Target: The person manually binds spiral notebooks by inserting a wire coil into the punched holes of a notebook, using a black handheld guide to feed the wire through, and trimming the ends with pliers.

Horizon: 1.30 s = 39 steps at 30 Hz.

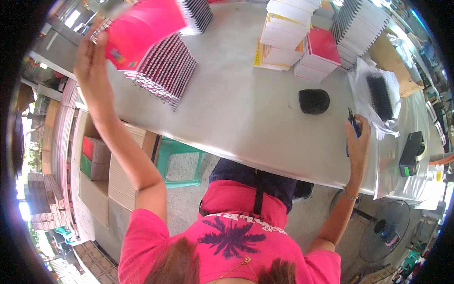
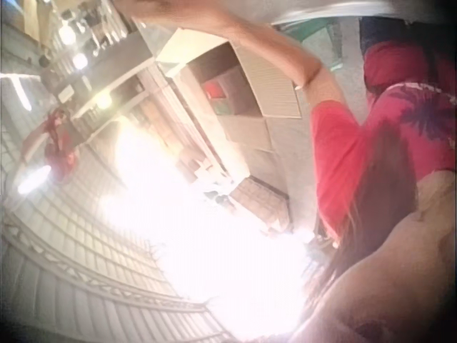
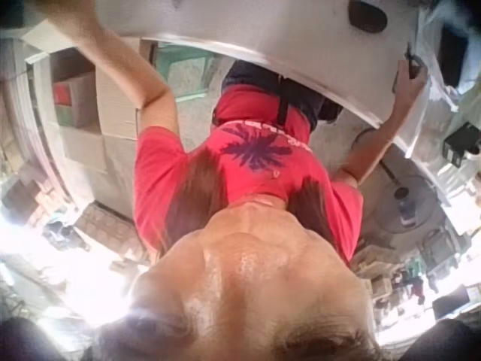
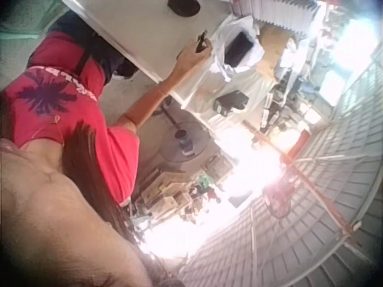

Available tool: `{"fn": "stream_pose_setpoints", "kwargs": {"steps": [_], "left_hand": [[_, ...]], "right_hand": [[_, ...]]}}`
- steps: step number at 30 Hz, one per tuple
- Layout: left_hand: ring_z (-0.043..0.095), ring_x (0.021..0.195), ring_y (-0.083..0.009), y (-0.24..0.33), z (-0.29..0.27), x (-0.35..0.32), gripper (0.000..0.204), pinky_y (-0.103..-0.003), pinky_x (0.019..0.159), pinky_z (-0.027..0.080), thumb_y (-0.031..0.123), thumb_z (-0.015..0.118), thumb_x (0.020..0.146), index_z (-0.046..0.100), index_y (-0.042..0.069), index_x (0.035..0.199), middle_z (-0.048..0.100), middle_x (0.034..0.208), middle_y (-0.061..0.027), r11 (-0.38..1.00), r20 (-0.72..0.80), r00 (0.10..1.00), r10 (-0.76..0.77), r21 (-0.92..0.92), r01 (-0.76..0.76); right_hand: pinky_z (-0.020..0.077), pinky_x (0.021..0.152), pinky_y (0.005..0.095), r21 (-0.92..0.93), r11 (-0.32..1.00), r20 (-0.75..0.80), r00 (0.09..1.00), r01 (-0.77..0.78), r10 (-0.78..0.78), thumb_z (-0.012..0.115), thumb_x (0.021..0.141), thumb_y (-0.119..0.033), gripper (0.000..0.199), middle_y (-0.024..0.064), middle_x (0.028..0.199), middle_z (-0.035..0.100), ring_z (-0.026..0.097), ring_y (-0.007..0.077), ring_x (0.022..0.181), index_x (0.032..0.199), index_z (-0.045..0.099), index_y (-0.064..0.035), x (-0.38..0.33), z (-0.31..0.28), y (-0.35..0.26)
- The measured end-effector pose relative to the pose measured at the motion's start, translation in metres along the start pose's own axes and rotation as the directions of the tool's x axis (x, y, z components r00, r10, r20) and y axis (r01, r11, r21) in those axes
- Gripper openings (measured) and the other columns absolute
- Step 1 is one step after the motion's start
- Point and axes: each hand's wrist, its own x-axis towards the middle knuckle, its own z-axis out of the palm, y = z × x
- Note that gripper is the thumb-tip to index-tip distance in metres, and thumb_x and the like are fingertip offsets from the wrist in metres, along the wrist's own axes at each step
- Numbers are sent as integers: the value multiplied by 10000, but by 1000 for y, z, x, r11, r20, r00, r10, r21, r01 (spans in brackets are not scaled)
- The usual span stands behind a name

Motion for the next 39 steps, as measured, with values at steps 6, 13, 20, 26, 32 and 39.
{"fn": "stream_pose_setpoints", "kwargs": {"steps": [6, 13, 20, 26, 32, 39], "left_hand": [[569, 771, -150, -29, -36, 85, 387, -282, 598, 474, 322, 472, 938, 623, 39, 1154, 619, 983, -44, 935, -25, 999, 33, 353, -22], [577, 1003, -170, -94, 16, 119, 410, -282, 955, 417, 189, 341, 962, 665, -6, 1118, 639, 1122, -76, 997, 789, 610, 72, -71, -26], [532, 994, -230, -87, 51, 81, 409, -306, 992, 358, 163, 356, 824, 730, 21, 909, 584, 984, -96, 964, 881, 469, 53, 77, -253], [523, 987, -233, -93, 53, 72, 379, -326, 981, 362, 183, 391, 839, 732, 31, 910, 527, 927, -97, 958, 854, 515, 73, 84, -275], [519, 959, -230, -90, 64, 69, 385, -331, 941, 389, 159, 371, 857, 711, -18, 893, 511, 909, -106, 949, 867, 482, 125, 37, -312], [549, 934, -247, -101, 54, 70, 387, -344, 919, 408, 150, 359, 876, 703, -28, 885, 548, 893, -118, 968, 847, 527, 68, 72, -240]], "right_hand": [[377, 997, 443, -197, 979, -19, 998, 58, -63, 633, 889, -246, 358, 127, 1198, 553, 511, 315, 1146, 1209, 570, -98, 0, 19, 19], [321, 1055, 472, -312, 948, -40, 998, -67, 58, 637, 896, -283, 403, 86, 1264, 541, 492, 299, 1198, 1264, 549, -144, -7, 21, -1], [368, 1034, 409, -166, 986, 30, 999, 25, -20, 647, 890, -226, 314, 108, 1226, 564, 505, 300, 1186, 1180, 623, -109, 0, 8, 6], [421, 977, 378, -12, 986, 29, 986, 164, -163, 640, 896, -172, 250, 125, 1161, 597, 542, 289, 1109, 1124, 656, -70, 12, 9, -36], [454, 897, 366, 172, 968, 57, 979, 185, -198, 645, 904, -234, 314, 113, 1148, 603, 541, 231, 1070, 1172, 638, -71, 47, 31, -52], [417, 915, 332, 518, 852, 7, 996, 69, -86, 623, 916, -381, 492, 80, 1141, 598, 521, 180, 1020, 1300, 536, -87, 84, 50, -68]]}}
